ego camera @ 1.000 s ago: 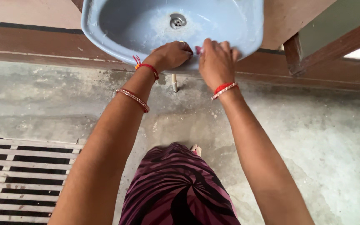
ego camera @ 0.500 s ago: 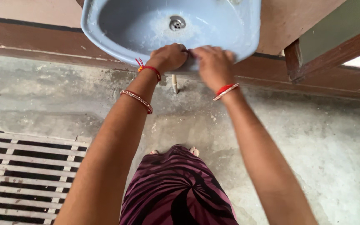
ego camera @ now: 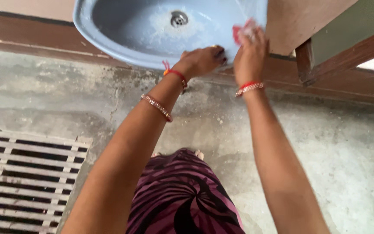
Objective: The person scrubs the inside of a light blue wall-mounted sink using a cloth and a white bottle of cleaning liquid. They repeatedly apply the liquid and wipe the basin and faucet area.
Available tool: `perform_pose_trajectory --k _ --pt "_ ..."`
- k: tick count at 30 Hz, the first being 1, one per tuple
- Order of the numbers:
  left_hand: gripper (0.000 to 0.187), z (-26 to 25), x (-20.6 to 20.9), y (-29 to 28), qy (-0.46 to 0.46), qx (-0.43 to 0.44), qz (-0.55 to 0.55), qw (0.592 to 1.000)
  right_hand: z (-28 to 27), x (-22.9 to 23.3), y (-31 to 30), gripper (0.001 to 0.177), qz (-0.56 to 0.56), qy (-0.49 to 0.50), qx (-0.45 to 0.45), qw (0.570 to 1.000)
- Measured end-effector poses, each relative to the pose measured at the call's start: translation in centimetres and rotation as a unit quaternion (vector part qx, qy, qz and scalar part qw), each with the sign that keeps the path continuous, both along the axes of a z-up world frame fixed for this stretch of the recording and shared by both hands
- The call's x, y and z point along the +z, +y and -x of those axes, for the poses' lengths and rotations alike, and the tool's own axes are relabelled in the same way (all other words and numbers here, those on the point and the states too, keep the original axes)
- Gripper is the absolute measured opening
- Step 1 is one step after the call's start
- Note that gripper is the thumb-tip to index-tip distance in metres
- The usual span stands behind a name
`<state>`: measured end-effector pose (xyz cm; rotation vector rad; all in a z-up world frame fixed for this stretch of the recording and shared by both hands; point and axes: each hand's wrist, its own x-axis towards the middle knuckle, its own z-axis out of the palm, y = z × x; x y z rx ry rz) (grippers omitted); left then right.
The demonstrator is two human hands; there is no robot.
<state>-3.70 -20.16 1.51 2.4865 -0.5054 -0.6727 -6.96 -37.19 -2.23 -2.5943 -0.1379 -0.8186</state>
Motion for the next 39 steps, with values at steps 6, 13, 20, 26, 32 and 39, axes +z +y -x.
perform_pose_trajectory --k 6,13,20,26,32,39 --pt "0.052 -1.0 -1.1 -2.1 0.002 0.019 0.004 1.0 0.0 -1.4 -2.9 0.041 0.006 0.02 0.014 1.0" --pt "0.051 -1.7 -0.7 -5.4 0.024 0.036 -0.005 0.999 -1.2 -0.6 -2.2 0.031 0.024 0.053 0.021 0.998" --pt "0.075 -2.2 -3.2 -7.3 -0.054 0.063 0.078 0.994 -2.3 0.2 -3.2 0.037 0.055 0.064 0.037 0.996" --pt "0.074 -4.2 -5.6 -7.5 -0.215 -0.007 0.13 0.968 -2.8 1.3 -3.7 0.043 0.06 0.162 0.046 0.984" --pt "0.06 -5.3 -2.8 -8.6 -0.217 0.012 0.114 0.969 -3.4 2.8 -4.8 0.064 0.065 0.164 0.093 0.98" --pt "0.033 -3.9 -1.7 -7.5 -0.186 0.028 0.198 0.962 -2.8 2.7 -3.6 0.055 0.037 0.145 0.056 0.987"
